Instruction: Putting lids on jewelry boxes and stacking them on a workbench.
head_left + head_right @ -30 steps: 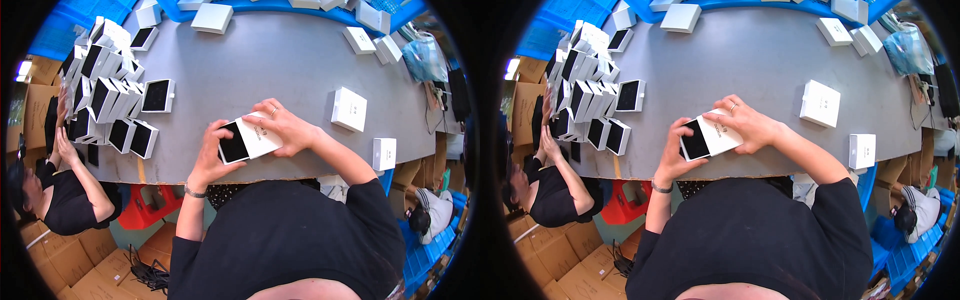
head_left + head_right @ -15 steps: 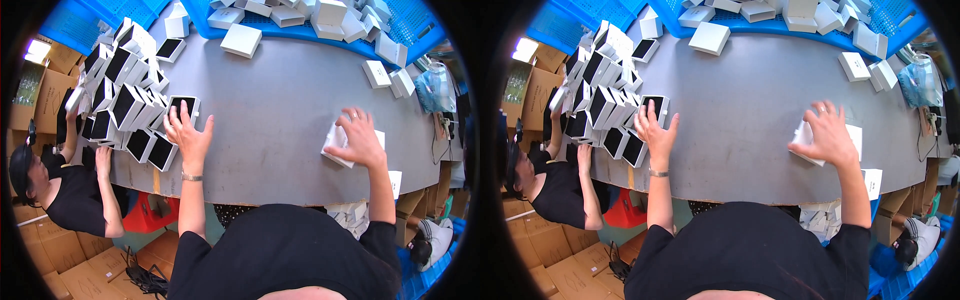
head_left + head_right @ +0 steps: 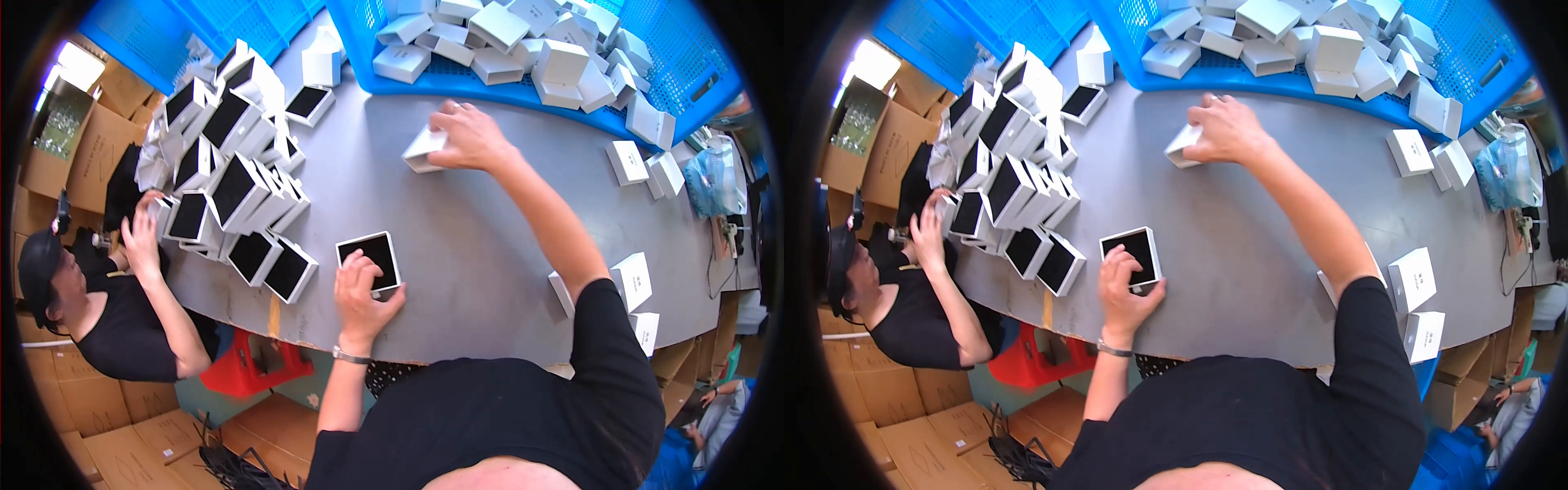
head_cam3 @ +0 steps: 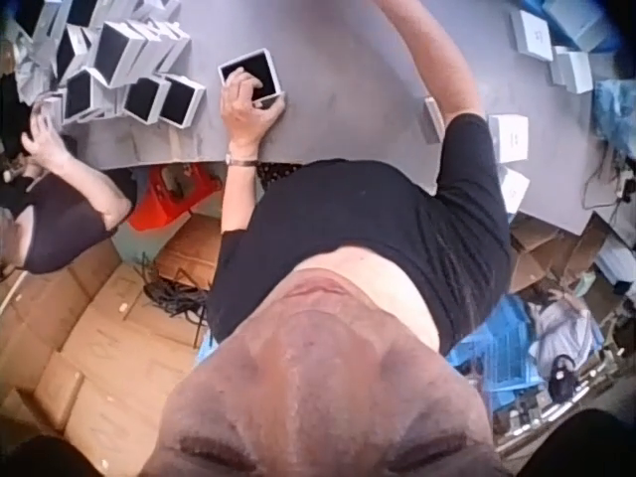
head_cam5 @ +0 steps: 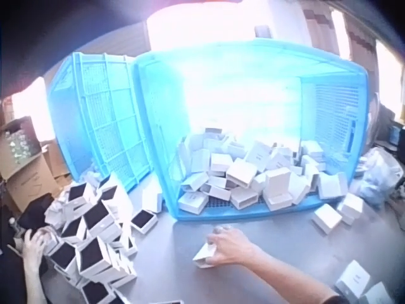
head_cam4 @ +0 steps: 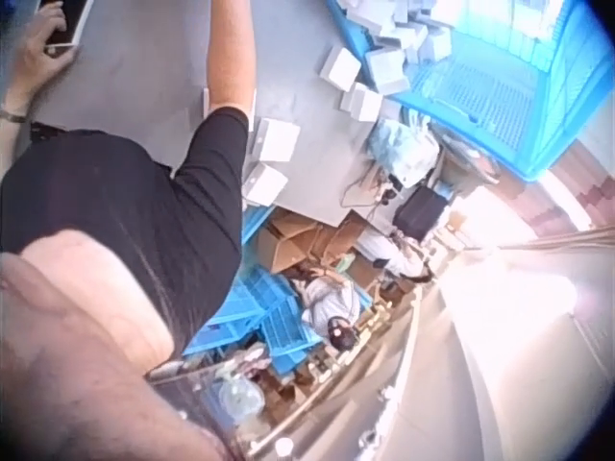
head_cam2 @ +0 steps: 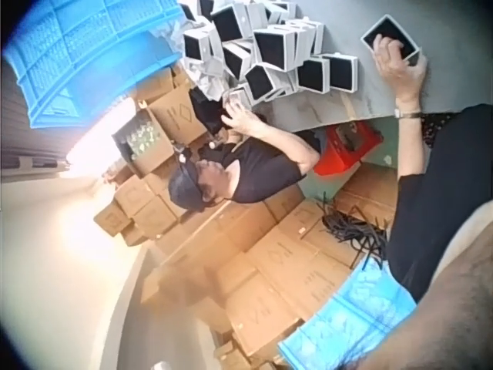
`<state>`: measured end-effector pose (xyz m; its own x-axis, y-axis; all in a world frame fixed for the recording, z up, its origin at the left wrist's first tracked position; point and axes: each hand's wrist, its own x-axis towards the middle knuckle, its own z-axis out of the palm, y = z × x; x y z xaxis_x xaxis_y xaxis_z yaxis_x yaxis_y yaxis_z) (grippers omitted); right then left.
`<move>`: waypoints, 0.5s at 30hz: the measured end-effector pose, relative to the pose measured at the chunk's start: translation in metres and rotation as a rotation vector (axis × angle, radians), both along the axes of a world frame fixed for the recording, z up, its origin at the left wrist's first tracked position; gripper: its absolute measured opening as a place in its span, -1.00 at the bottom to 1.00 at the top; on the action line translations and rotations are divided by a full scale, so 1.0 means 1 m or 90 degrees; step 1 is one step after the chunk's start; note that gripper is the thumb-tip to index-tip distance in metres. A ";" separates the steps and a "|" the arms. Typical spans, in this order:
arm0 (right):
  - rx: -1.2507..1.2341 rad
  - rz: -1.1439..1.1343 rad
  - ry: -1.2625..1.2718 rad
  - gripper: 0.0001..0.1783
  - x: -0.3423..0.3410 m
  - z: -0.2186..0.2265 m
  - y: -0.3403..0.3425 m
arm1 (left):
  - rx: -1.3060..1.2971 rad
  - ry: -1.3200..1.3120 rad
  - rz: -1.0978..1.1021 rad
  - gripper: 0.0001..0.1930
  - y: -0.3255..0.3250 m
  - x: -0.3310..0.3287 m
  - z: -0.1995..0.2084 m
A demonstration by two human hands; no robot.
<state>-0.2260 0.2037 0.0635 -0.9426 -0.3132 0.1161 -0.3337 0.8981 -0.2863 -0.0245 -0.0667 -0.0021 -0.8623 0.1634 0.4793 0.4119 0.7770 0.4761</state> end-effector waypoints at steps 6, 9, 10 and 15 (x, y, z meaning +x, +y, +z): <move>0.354 -0.008 -0.301 -0.44 0.042 0.040 0.005 | -0.002 -0.066 -0.262 -0.64 -0.011 -0.017 0.018; 0.381 -0.069 -0.328 -0.51 0.056 -0.001 0.009 | -0.077 -0.087 -0.279 -0.63 -0.010 -0.015 0.025; 0.264 -0.062 -0.224 -0.51 0.066 -0.003 0.020 | -0.105 -0.068 -0.196 -0.61 -0.007 -0.006 0.030; -0.021 0.324 -0.054 -0.09 0.137 0.008 0.081 | 0.006 -0.141 0.047 -0.51 -0.002 0.020 0.011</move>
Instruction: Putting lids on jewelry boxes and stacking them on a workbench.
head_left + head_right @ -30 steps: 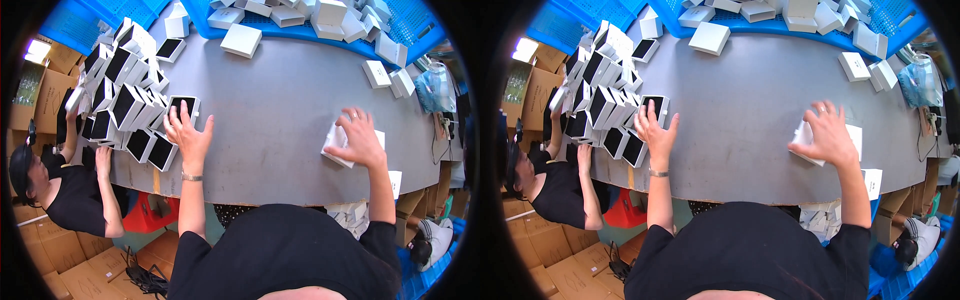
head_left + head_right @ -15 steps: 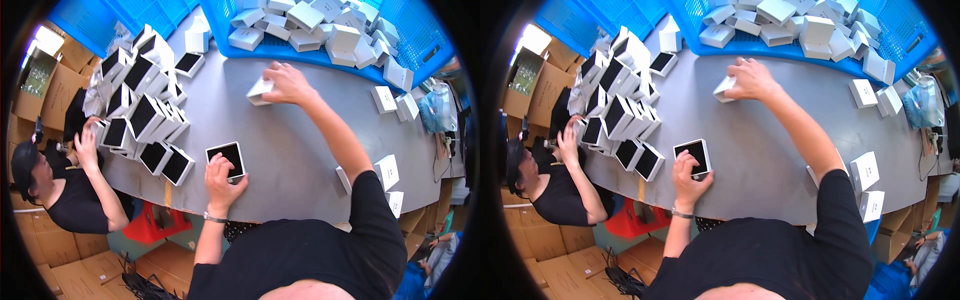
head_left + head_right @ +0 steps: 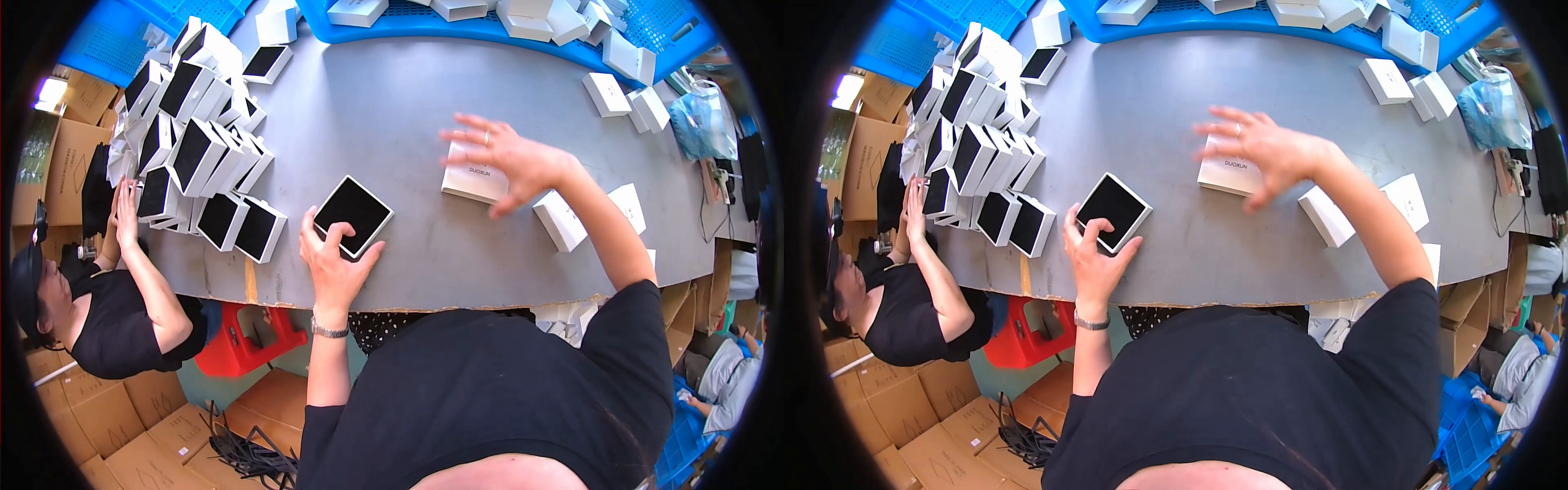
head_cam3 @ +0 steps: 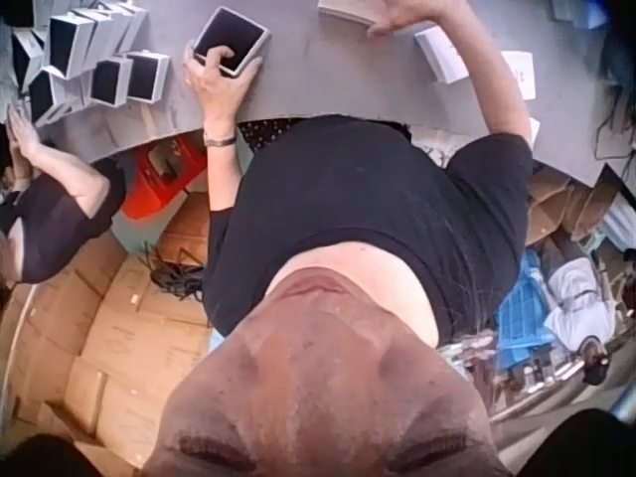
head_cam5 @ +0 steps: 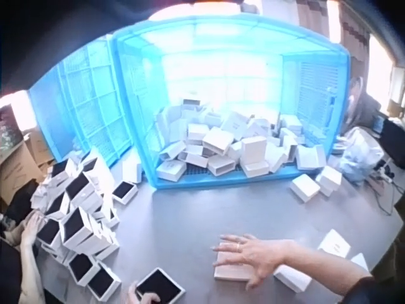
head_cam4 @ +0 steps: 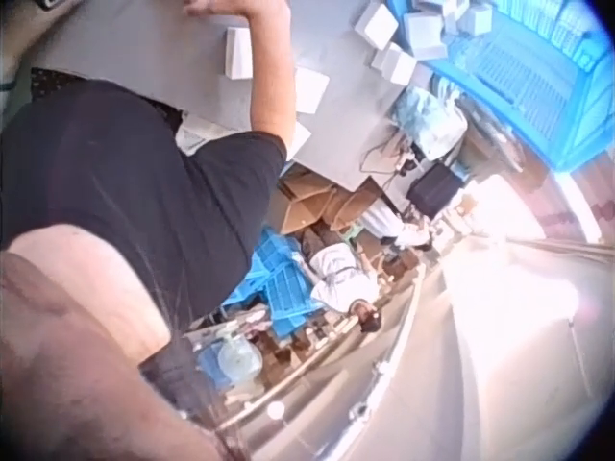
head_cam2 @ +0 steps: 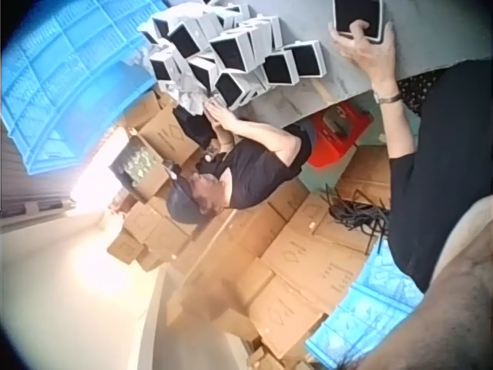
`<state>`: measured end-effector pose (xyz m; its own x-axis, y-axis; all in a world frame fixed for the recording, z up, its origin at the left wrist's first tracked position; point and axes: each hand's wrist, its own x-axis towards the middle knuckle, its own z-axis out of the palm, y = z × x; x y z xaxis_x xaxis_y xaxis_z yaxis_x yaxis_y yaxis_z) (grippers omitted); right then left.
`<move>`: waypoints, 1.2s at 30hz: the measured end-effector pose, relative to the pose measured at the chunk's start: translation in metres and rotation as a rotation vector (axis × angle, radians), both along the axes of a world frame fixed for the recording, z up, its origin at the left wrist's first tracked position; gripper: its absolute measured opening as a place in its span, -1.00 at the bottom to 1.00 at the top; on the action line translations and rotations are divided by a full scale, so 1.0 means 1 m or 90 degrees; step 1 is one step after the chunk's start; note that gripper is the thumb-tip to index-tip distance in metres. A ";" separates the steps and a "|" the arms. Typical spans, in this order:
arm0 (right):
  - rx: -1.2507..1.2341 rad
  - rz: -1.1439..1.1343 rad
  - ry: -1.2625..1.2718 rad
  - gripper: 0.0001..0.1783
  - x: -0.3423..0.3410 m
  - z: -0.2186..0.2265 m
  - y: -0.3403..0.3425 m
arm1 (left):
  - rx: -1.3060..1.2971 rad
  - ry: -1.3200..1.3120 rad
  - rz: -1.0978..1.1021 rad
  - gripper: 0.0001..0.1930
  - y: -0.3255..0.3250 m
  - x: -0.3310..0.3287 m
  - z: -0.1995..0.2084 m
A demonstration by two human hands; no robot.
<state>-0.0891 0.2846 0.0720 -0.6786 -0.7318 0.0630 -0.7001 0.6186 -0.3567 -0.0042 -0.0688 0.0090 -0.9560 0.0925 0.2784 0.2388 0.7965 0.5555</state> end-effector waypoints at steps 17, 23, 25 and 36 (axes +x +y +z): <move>-0.042 -0.223 0.017 0.09 0.074 -0.028 -0.045 | 0.058 -0.020 -0.226 -0.33 0.030 0.003 -0.007; -0.064 -0.116 0.024 0.11 0.066 -0.034 -0.040 | 0.101 -0.046 -0.266 -0.29 0.036 0.004 -0.007; -0.096 -0.144 0.031 0.12 0.067 -0.037 -0.049 | 0.173 -0.076 -0.313 -0.04 0.030 -0.002 -0.019; 0.031 -0.167 0.096 -0.01 0.068 -0.038 -0.099 | 0.552 -0.212 -0.246 0.09 0.091 -0.021 -0.014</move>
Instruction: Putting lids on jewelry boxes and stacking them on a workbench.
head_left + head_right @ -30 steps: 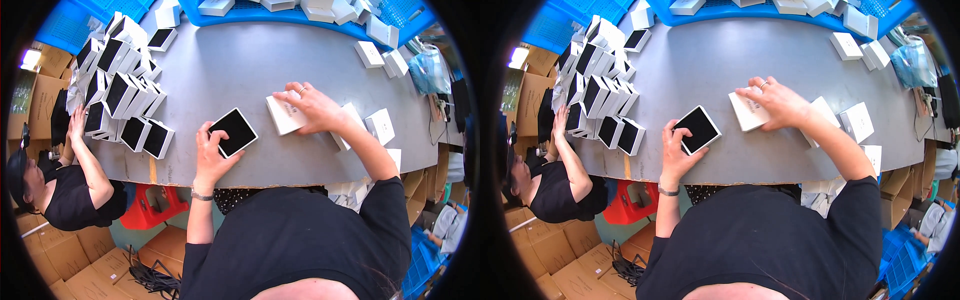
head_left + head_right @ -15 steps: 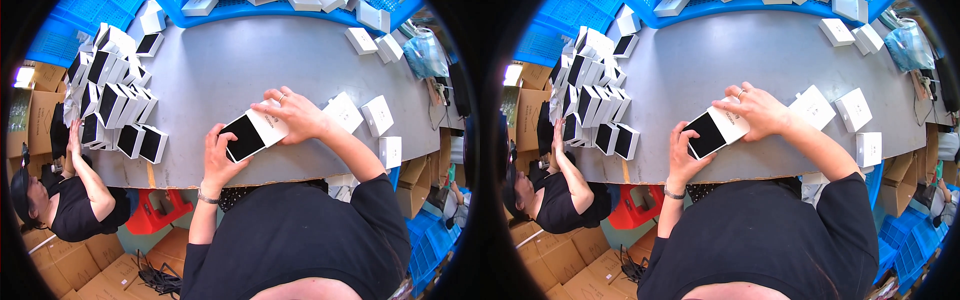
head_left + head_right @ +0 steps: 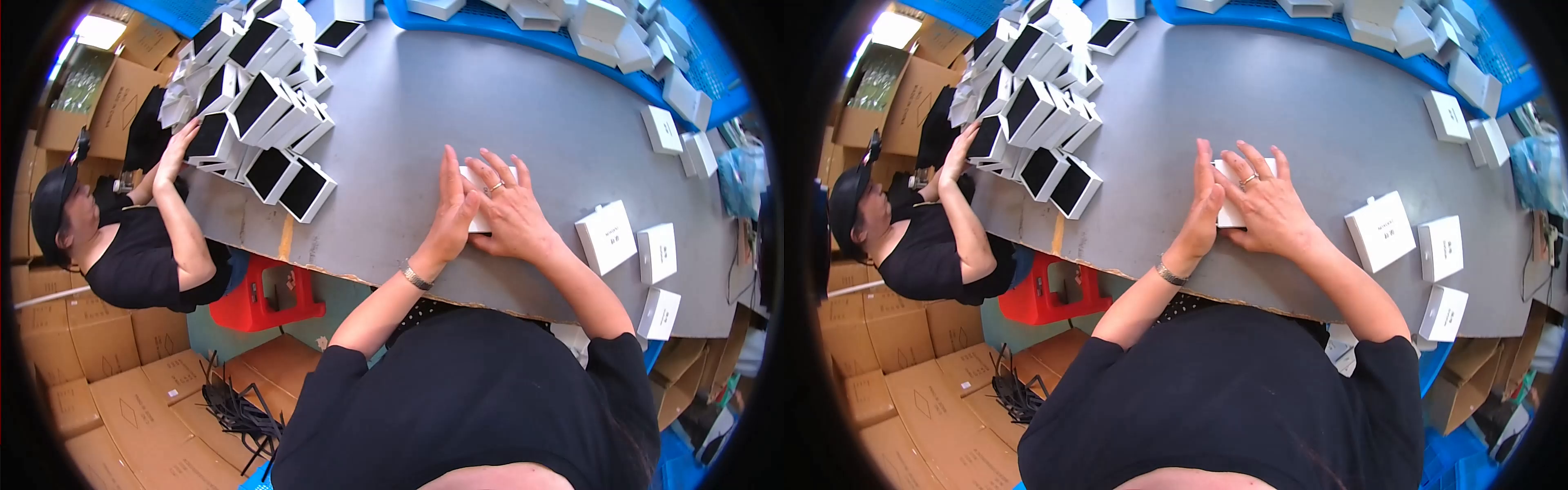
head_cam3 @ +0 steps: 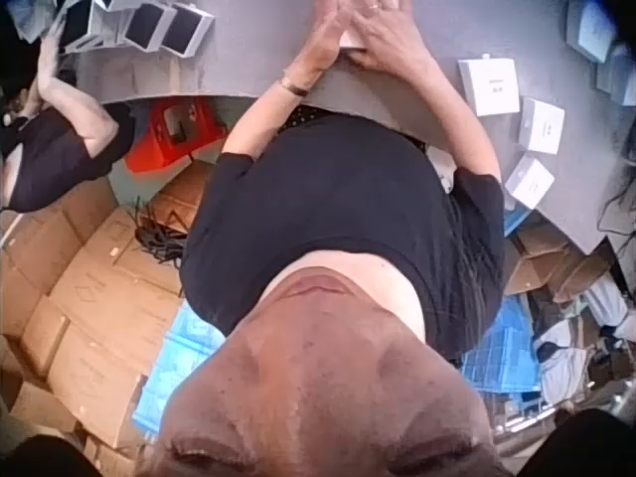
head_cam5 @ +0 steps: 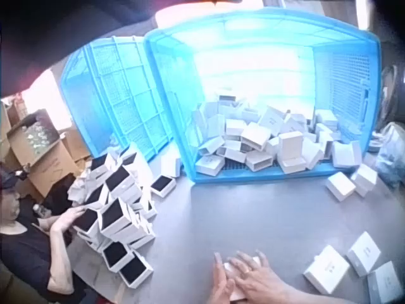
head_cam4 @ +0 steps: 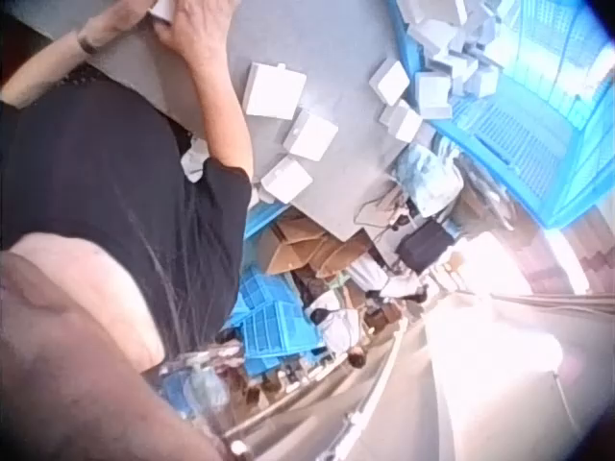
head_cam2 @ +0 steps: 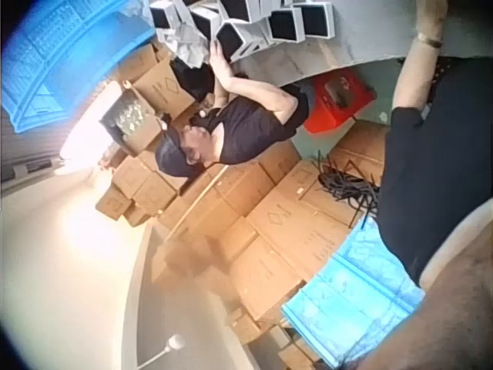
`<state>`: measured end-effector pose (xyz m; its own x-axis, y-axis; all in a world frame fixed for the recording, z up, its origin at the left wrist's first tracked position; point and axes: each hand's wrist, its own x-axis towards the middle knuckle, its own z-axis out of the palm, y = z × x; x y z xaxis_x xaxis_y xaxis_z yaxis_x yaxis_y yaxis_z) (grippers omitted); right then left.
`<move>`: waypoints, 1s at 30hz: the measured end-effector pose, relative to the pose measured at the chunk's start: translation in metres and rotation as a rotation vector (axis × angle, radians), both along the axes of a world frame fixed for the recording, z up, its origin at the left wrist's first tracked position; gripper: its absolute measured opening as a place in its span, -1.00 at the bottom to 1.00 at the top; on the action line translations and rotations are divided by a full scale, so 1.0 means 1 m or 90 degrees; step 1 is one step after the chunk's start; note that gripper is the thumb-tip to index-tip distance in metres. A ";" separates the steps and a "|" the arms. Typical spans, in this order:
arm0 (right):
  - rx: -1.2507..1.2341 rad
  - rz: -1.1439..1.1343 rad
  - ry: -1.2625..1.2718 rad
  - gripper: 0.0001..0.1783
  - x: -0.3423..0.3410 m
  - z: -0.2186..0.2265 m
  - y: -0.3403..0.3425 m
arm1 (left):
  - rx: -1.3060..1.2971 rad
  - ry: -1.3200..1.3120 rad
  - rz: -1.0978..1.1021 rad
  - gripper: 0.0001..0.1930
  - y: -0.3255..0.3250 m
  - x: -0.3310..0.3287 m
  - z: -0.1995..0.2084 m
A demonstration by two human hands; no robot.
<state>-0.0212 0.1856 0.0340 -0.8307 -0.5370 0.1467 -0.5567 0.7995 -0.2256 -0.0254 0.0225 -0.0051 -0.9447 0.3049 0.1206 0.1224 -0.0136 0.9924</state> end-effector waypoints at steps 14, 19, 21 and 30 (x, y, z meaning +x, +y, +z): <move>0.024 -0.554 -0.136 -0.35 0.095 0.037 0.188 | -0.750 0.253 0.502 -0.51 -0.260 -0.010 0.017; 0.057 -0.622 0.193 -0.17 -0.010 -0.012 0.300 | -0.693 0.184 0.429 -0.50 -0.156 -0.011 0.041; 0.128 -0.764 0.120 -0.12 -0.067 -0.014 0.317 | -0.690 0.190 0.354 -0.41 -0.117 -0.005 0.047; -0.023 -0.199 0.054 -0.36 -0.044 -0.024 0.219 | -0.628 0.244 0.064 -0.29 -0.069 0.021 0.080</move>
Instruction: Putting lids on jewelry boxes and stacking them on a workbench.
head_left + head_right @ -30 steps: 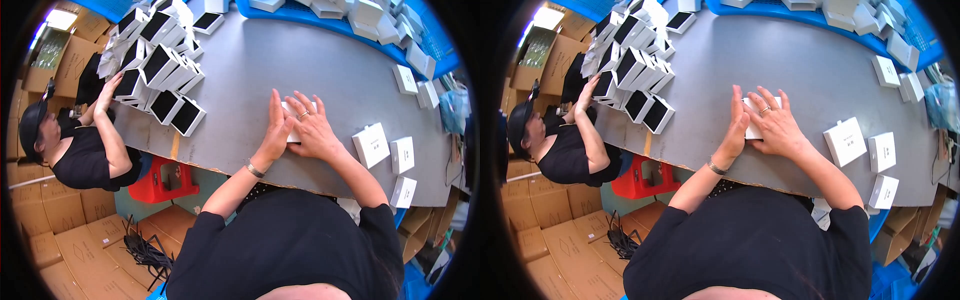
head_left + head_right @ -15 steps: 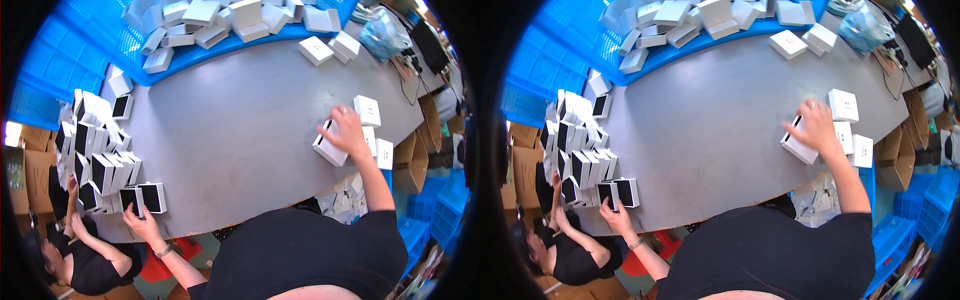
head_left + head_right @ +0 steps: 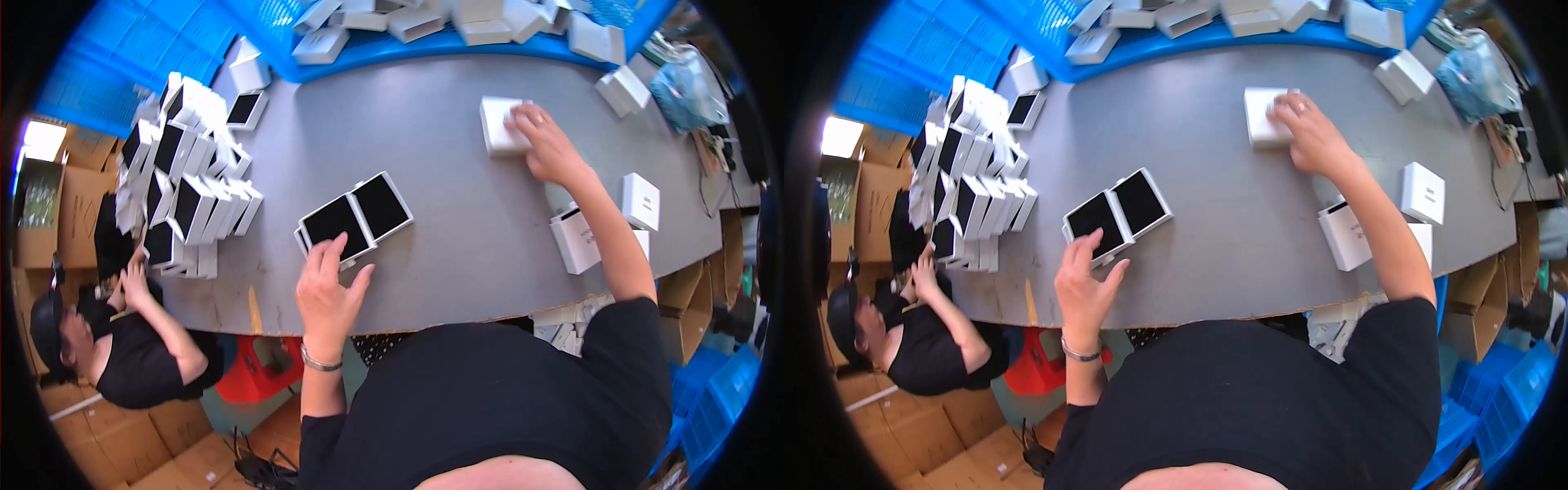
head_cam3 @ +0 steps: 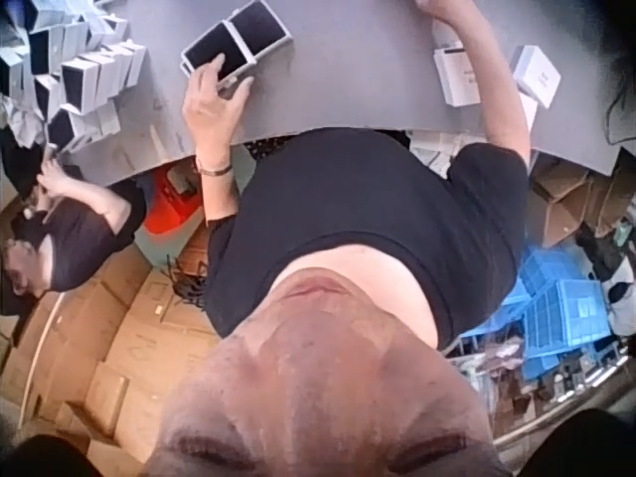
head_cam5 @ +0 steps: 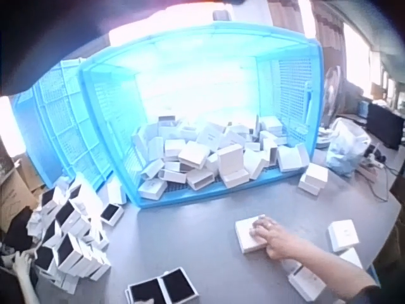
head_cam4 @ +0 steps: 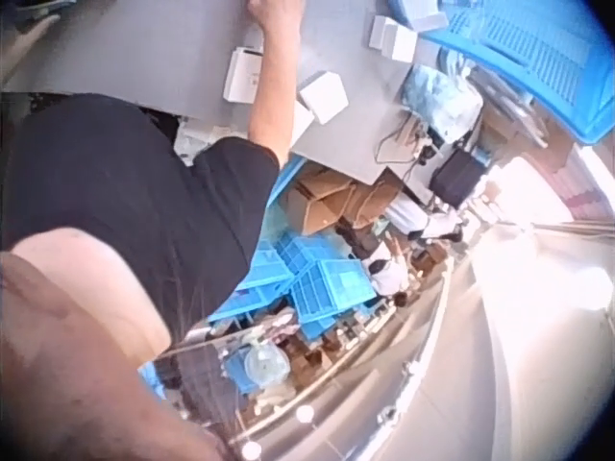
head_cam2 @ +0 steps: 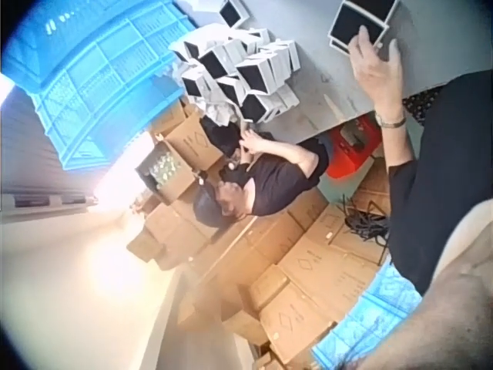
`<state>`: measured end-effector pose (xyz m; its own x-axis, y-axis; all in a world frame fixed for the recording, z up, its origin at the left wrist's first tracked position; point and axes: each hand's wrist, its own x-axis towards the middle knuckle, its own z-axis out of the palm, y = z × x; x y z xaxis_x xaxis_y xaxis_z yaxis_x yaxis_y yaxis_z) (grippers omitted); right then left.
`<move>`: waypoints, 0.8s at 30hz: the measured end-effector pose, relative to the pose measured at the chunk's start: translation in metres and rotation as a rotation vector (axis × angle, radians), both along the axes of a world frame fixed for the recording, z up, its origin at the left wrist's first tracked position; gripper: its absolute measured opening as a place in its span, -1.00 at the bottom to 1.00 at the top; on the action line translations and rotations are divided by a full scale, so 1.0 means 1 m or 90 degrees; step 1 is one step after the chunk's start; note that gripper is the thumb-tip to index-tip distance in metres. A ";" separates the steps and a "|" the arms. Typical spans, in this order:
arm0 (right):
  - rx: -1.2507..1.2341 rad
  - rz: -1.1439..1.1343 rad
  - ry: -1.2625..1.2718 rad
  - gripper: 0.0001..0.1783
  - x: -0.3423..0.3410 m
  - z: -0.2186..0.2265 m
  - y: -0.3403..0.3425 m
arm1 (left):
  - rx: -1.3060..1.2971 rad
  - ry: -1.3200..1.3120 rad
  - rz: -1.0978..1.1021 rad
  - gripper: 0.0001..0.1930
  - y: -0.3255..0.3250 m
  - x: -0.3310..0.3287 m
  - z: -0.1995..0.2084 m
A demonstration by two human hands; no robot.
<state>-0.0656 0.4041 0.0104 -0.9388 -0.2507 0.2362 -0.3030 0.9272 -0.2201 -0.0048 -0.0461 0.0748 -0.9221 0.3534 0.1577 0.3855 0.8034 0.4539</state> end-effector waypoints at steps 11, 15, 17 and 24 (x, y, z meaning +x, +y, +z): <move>-0.115 -0.006 -0.016 -0.52 0.088 0.027 -0.103 | 0.032 0.173 -0.124 -0.19 0.004 -0.023 0.005; -0.155 0.074 -0.073 -0.54 0.115 0.028 -0.108 | 0.044 -0.084 -0.392 -0.22 0.023 0.022 -0.027; -0.145 -0.013 -0.058 -0.54 0.119 0.026 -0.109 | -0.001 -0.125 -0.385 -0.21 0.028 0.030 -0.032; -0.170 0.185 -0.155 -0.55 0.125 0.034 -0.113 | 0.060 -0.091 -0.110 -0.39 0.049 0.058 -0.048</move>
<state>0.0599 0.2916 0.0446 -0.8748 -0.4719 0.1099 -0.4519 0.7129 -0.5362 0.0530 0.0029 0.0264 -0.8649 0.4971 0.0693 0.4391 0.6827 0.5840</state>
